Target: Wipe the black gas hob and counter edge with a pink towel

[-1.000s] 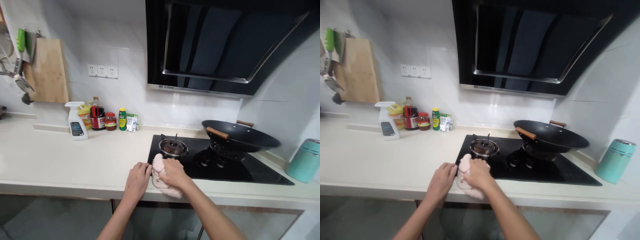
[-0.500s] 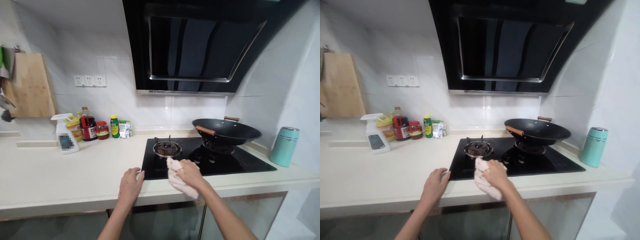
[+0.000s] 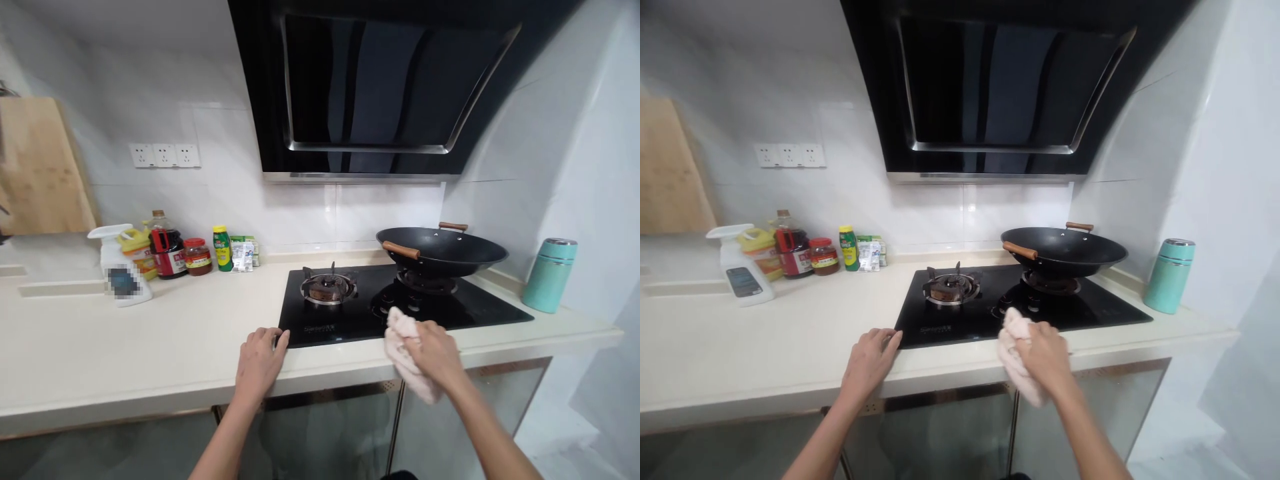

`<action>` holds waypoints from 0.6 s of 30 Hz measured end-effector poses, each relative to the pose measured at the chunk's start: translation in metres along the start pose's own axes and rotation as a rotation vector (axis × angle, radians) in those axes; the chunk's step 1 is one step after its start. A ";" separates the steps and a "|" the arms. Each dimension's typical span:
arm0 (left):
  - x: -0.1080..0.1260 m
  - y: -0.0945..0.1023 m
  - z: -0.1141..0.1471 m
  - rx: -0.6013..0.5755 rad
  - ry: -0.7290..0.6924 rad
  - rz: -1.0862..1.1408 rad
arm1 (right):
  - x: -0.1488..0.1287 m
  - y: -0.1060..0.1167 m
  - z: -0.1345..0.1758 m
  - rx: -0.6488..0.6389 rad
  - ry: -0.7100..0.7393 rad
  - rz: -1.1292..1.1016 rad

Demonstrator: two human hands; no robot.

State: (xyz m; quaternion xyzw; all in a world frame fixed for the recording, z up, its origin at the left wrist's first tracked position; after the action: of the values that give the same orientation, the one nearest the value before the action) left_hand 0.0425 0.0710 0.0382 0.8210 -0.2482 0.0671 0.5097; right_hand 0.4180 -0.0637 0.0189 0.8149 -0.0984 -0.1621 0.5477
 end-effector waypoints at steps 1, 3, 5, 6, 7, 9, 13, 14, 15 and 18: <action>0.000 0.000 -0.001 -0.006 0.004 -0.001 | -0.031 -0.001 0.006 0.021 0.091 -0.047; -0.001 -0.001 -0.002 -0.012 0.004 -0.009 | -0.095 -0.001 0.021 0.067 0.234 -0.155; -0.003 0.000 -0.003 -0.004 -0.007 -0.018 | -0.156 -0.002 0.037 0.103 0.358 -0.236; -0.004 0.000 -0.003 -0.001 -0.015 -0.017 | -0.182 -0.002 0.044 0.121 0.414 -0.264; -0.005 0.000 -0.003 0.000 -0.024 -0.010 | -0.204 -0.003 0.050 0.143 0.463 -0.289; -0.008 0.000 -0.004 0.003 -0.039 0.022 | -0.235 -0.006 0.058 0.181 0.542 -0.326; -0.010 0.001 -0.002 0.040 -0.039 0.084 | -0.237 -0.013 0.055 0.250 0.569 -0.383; -0.010 0.001 -0.002 0.052 -0.030 0.091 | -0.228 -0.014 0.052 0.266 0.560 -0.383; -0.010 0.002 -0.001 0.062 -0.019 0.101 | -0.216 -0.014 0.049 0.282 0.549 -0.370; -0.007 0.003 0.004 0.076 0.021 0.132 | -0.160 -0.017 0.043 0.312 0.529 -0.286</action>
State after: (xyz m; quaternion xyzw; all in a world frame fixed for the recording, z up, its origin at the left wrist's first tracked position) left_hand 0.0344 0.0691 0.0358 0.8209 -0.2939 0.1185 0.4751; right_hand 0.2532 -0.0401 0.0138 0.9082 0.1387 -0.0031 0.3948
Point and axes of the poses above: each hand's wrist, its own z-axis away from the middle knuckle, its own y-axis out of the back of the hand, x = y × z, the point moved 7 cm from there along -z, towards the middle knuckle, and after that the axes turned 5 degrees about y, right-handed, at the moved point
